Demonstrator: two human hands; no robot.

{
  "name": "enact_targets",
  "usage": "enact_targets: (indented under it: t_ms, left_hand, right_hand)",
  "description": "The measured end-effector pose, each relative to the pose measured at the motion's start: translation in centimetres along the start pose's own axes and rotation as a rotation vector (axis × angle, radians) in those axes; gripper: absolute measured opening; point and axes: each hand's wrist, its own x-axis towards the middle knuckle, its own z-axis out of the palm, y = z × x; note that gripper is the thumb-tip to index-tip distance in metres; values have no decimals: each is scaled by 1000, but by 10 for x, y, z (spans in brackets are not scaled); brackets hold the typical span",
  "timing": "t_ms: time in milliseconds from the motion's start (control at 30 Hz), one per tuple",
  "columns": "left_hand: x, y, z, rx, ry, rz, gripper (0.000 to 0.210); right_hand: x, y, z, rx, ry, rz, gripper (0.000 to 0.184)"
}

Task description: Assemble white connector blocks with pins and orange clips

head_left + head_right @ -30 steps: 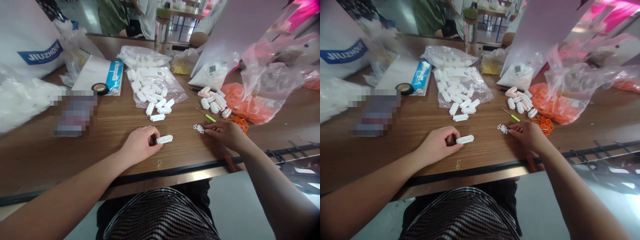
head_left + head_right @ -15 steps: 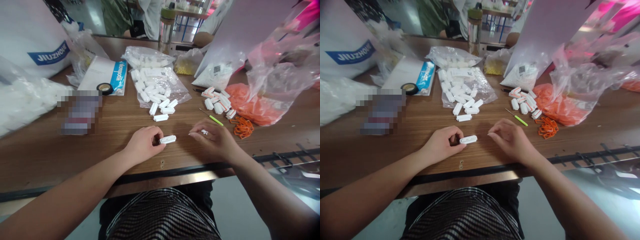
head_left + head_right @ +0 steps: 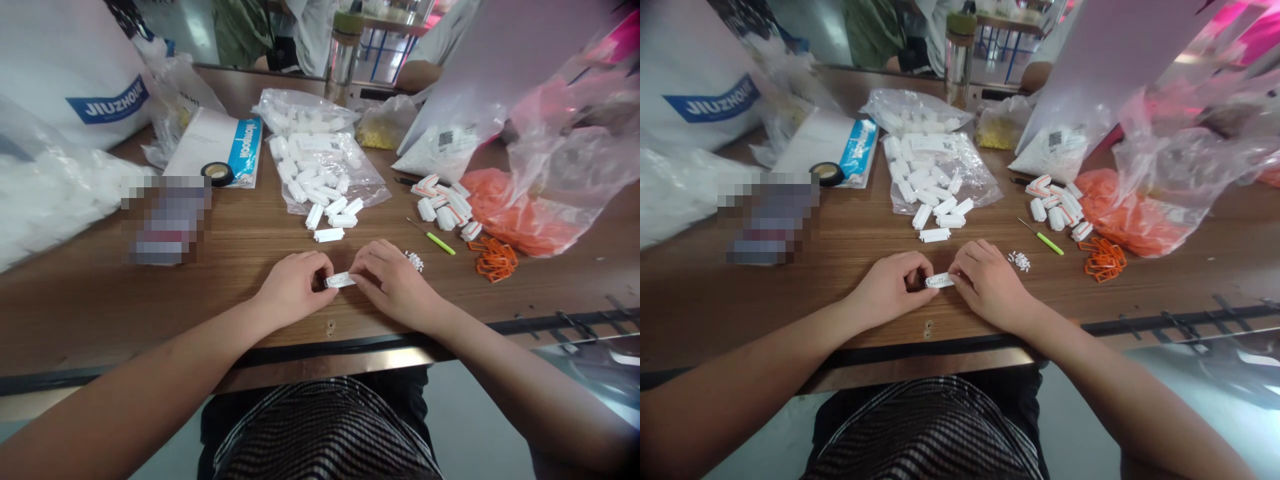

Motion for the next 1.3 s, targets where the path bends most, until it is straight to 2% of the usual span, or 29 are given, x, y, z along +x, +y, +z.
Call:
enact_targets:
  t_ms: [200,367,633,733,833,867,933,1000,1100,1300]
  left_hand:
    - [1,-1,1,21,13,-5,11]
    - [0,-1,1,19,6,-6,11]
    - [0,-2,0,26,-3,-11,11]
    - [0,-2,0,33,-10,-22,11]
    - [1,-2,-1,40,-18,-17,11]
    - [1,-2,-1,42,-21,-16,11]
    - [1,-2,0,48,-22,-16,12]
    - [1,-3,0,55,-23,-19,13]
    - [2,-3,0,60,-26,-25,13]
    - [1,-4,0,53,-25,-20,13]
  right_hand:
    - [-1,-1,-2,-60,25,-87,19]
    - [-8,4,-3,-59,95,-94,16]
    - [-15,1,-2,-74,108,-94,18]
    - [-27,17,-15,-22,213,12,16]
    - [-45,49,-32,-48,301,255,15]
    - [-51,60,-37,-83,287,349,16]
    - [-62,80,-44,-113,172,516,18]
    - [-68,92,-47,-77,81,624,20]
    - [-70,97,-47,-23,49,680,23]
    - [-65,95,-44,-23,49,633,28]
